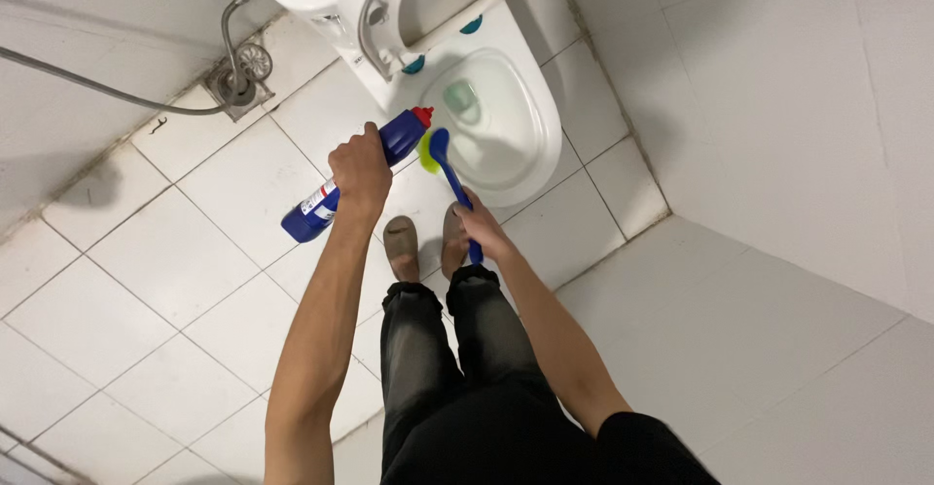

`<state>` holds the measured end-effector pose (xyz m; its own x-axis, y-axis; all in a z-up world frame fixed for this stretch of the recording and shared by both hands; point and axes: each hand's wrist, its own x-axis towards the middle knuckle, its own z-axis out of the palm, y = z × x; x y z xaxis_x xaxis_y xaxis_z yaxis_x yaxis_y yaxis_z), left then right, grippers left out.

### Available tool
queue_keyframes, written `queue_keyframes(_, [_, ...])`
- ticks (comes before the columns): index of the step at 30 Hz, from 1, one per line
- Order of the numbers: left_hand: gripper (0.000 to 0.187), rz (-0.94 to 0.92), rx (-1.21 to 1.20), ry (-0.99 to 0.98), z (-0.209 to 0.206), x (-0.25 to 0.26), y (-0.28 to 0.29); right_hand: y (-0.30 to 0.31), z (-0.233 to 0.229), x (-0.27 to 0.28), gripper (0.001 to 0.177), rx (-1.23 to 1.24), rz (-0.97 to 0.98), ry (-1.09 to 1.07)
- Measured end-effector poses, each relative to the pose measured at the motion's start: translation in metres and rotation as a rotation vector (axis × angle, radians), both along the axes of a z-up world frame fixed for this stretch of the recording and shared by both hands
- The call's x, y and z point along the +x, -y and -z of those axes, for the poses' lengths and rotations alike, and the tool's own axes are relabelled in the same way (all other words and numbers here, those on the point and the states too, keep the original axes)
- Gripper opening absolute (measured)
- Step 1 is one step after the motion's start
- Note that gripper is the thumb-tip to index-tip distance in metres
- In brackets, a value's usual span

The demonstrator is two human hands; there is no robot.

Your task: The person applies toilet cleaner from a blue bottle into the bowl and scrubs the interior with a blue and green toilet brush. The person repeatedly applies cleaner and scrubs the bowl surface throughout the clip.

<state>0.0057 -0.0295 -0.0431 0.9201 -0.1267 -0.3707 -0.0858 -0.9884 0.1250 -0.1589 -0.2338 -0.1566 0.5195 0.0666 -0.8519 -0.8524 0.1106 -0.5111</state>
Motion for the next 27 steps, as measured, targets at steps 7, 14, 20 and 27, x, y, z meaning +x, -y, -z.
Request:
queue_keyframes(7, [0.037,-0.003,0.177,-0.209,-0.006,0.014,0.013,-0.022,0.017,0.09,0.063,0.066,0.082,-0.008])
queue_keyframes(14, [0.036,-0.009,0.207,-0.225,-0.021,0.026,0.027,0.003,-0.013,0.046,0.056,0.098,-0.032,0.089])
queue_keyframes(20, [0.041,0.063,0.224,-0.231,-0.04,0.036,0.04,0.005,-0.033,-0.018,0.064,-0.114,-0.091,-0.001])
queue_keyframes(27, [0.038,0.054,0.299,-0.268,-0.04,0.044,0.04,-0.032,0.025,0.091,0.072,0.147,0.151,0.055])
